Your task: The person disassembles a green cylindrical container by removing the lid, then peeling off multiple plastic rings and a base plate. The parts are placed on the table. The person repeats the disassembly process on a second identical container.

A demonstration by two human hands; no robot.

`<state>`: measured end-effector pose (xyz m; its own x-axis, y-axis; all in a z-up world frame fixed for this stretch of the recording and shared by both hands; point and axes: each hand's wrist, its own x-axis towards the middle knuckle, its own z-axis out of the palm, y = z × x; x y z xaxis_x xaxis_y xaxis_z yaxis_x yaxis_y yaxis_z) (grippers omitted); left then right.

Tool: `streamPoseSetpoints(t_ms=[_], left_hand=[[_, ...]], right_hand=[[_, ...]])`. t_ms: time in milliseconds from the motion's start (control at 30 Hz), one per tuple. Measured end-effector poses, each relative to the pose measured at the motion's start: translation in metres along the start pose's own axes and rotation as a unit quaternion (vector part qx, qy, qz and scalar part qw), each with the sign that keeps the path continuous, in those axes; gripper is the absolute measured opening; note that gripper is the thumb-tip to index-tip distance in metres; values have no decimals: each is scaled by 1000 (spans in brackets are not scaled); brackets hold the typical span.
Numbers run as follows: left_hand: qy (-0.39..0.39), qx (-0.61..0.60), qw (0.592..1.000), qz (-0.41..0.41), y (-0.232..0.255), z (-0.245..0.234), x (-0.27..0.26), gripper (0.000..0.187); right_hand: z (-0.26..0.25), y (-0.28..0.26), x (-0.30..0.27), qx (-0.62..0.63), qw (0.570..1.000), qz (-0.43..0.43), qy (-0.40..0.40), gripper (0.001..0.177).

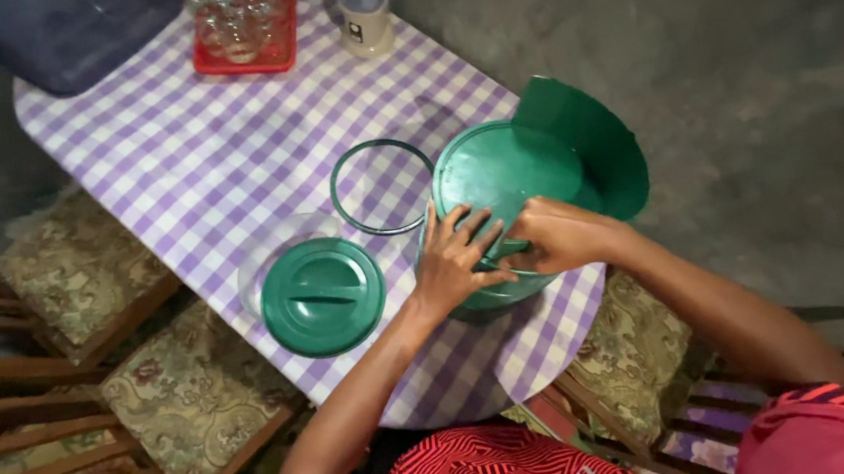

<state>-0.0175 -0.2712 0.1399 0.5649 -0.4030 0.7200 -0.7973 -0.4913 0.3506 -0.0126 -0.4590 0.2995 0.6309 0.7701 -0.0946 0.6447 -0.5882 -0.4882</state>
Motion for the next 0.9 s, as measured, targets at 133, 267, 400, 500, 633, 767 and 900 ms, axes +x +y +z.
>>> streamPoseSetpoints(t_ms=[133, 267, 400, 500, 633, 767, 900], left_hand=[[-13, -17, 1000, -9, 2, -8, 5, 77], [-37, -31, 999, -12, 7, -20, 8, 76], [-92, -13, 996, -7, 6, -26, 8, 67], [-104, -16, 994, 43, -3, -25, 15, 69], [-128, -25, 988, 77, -12, -23, 9, 69], [-119, -26, 989, 79, -19, -13, 3, 63], [-123, -27, 990, 71, -20, -10, -2, 60]], right_hand=[[-2, -10, 3, -40, 999, 34, 2, 19], [-3, -23, 4, -52, 992, 112, 8, 31], [1, -31, 5, -112, 988, 108, 19, 26], [20, -39, 19, -281, 957, 60, 30, 13], [73, -55, 36, -537, 838, 81, -54, 13], [89, -37, 39, -569, 818, 50, -73, 11], [76, -12, 33, -491, 864, -59, -95, 13]])
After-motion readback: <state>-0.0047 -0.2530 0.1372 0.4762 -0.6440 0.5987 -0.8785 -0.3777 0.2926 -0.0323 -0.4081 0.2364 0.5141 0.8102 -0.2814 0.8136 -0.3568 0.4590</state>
